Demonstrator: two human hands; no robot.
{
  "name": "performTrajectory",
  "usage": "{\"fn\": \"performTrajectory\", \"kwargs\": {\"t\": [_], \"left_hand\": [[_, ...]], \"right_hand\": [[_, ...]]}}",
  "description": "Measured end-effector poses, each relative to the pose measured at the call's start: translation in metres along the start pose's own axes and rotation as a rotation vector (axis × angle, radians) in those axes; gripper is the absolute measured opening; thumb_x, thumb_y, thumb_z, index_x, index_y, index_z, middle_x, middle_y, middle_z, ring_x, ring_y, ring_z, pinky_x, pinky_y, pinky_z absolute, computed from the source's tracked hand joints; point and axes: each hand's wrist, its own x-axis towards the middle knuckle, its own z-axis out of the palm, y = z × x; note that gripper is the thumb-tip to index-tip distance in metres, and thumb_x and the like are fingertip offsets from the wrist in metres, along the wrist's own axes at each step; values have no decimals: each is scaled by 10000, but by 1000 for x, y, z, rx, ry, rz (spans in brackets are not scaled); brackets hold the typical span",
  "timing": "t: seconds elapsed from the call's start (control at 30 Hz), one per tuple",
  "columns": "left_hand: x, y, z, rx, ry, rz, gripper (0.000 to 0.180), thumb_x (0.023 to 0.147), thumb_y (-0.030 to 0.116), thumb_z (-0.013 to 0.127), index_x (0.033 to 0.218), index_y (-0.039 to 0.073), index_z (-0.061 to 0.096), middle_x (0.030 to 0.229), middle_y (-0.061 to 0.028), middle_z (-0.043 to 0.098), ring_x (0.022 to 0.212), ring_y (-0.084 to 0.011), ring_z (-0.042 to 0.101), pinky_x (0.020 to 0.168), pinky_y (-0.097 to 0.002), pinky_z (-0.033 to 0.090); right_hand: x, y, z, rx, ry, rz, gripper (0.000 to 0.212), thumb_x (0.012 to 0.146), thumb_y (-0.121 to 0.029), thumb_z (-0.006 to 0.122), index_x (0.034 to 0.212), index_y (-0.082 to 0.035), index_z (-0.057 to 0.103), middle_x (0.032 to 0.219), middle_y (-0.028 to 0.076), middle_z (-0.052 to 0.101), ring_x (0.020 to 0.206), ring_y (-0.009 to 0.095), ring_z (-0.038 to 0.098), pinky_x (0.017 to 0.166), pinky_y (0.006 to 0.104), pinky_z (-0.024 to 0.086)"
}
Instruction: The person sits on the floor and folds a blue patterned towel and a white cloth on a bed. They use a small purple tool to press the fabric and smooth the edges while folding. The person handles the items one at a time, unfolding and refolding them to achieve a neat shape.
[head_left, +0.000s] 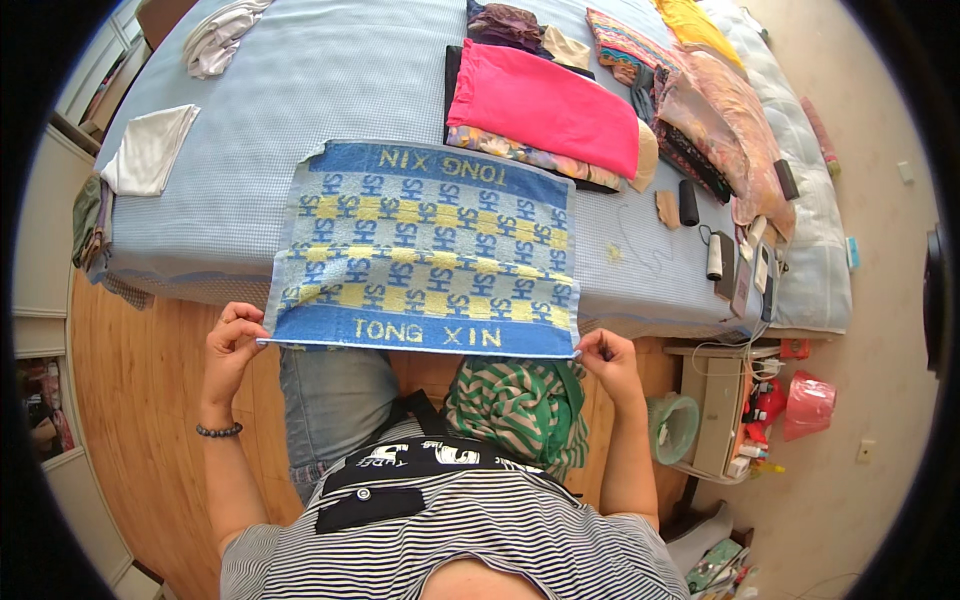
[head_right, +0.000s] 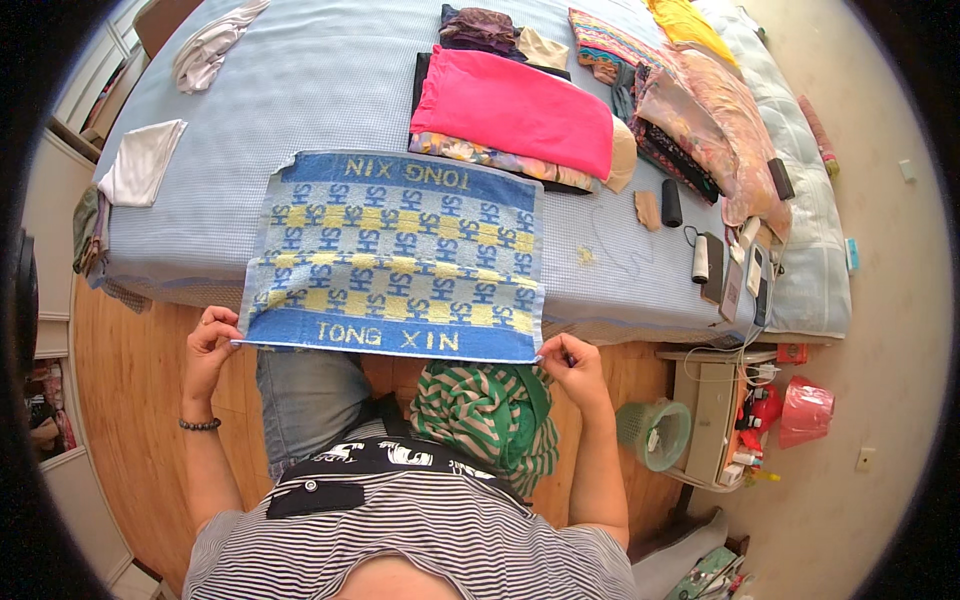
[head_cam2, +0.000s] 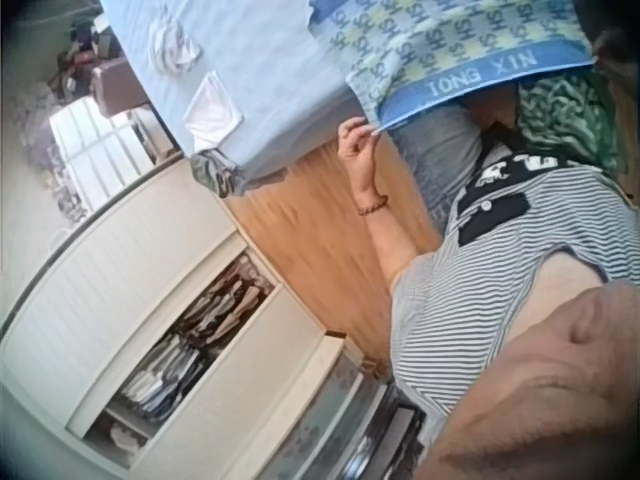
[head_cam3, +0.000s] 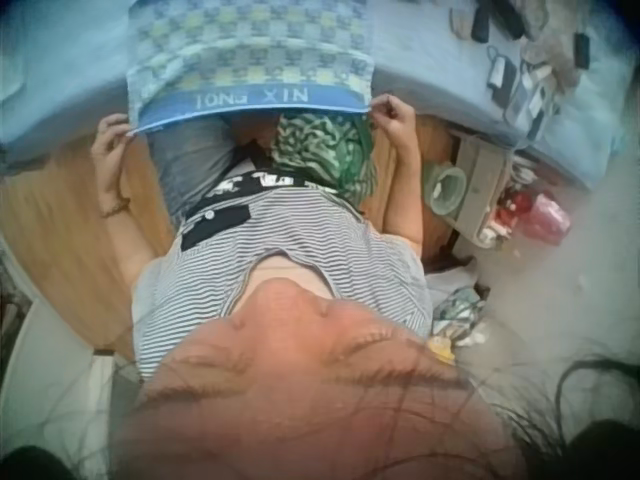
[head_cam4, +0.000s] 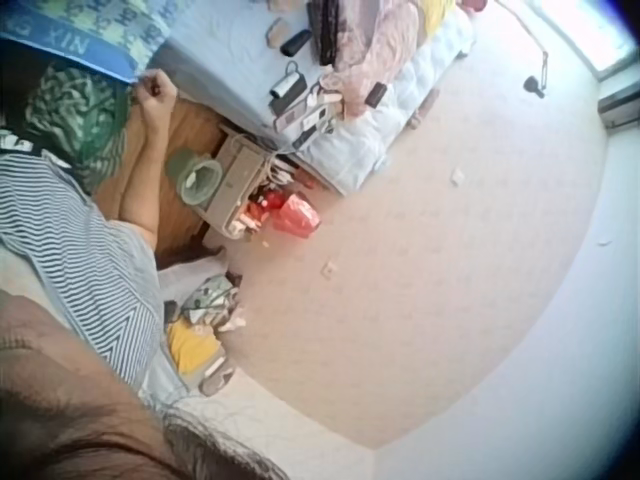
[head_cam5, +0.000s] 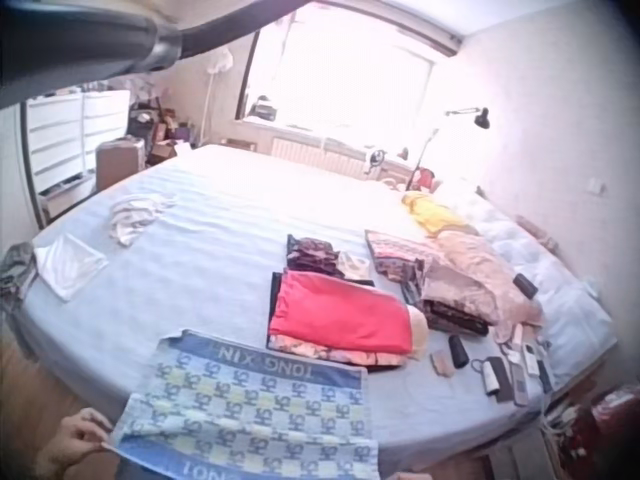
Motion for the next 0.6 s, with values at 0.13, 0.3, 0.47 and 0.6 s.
{"fn": "performTrajectory", "kwargs": {"t": [0.13, 0.3, 0.47, 0.6], "left_hand": [[2, 8, 4, -12, -33, -92, 89, 807, -19, 652, 878, 32, 666, 1017, -19, 505, 931, -122, 504, 785, -232, 429], [4, 19, 13, 26, -39, 15, 98, 844, 7, 630, 938, 17, 656, 988, -9, 513, 865, -97, 480, 733, -208, 395], [12, 14, 17, 69, 36, 21, 88, 836, -6, 626, 920, 3, 651, 984, -9, 515, 805, -82, 480, 684, -204, 401], [11, 12, 22, 136, 91, -2, 70, 821, -24, 630, 886, -1, 642, 974, -11, 525, 745, -72, 486, 641, -198, 411]], "right_hand": [[6, -7, 2, 33, 30, -7, 92, 782, 57, 633, 799, -33, 626, 640, -103, 418, 584, 1, 336, 525, 179, 269], [9, -11, 5, -45, 40, -41, 86, 783, 58, 626, 798, -27, 624, 632, -99, 423, 582, -1, 337, 521, 179, 270], [13, -9, 1, -3, 111, -90, 68, 801, 44, 607, 797, -20, 631, 623, -85, 458, 572, 0, 359, 511, 184, 278], [14, -10, 2, -184, 36, -36, 88, 813, 40, 591, 830, -17, 655, 639, -76, 504, 576, 2, 392, 514, 179, 293]]}}
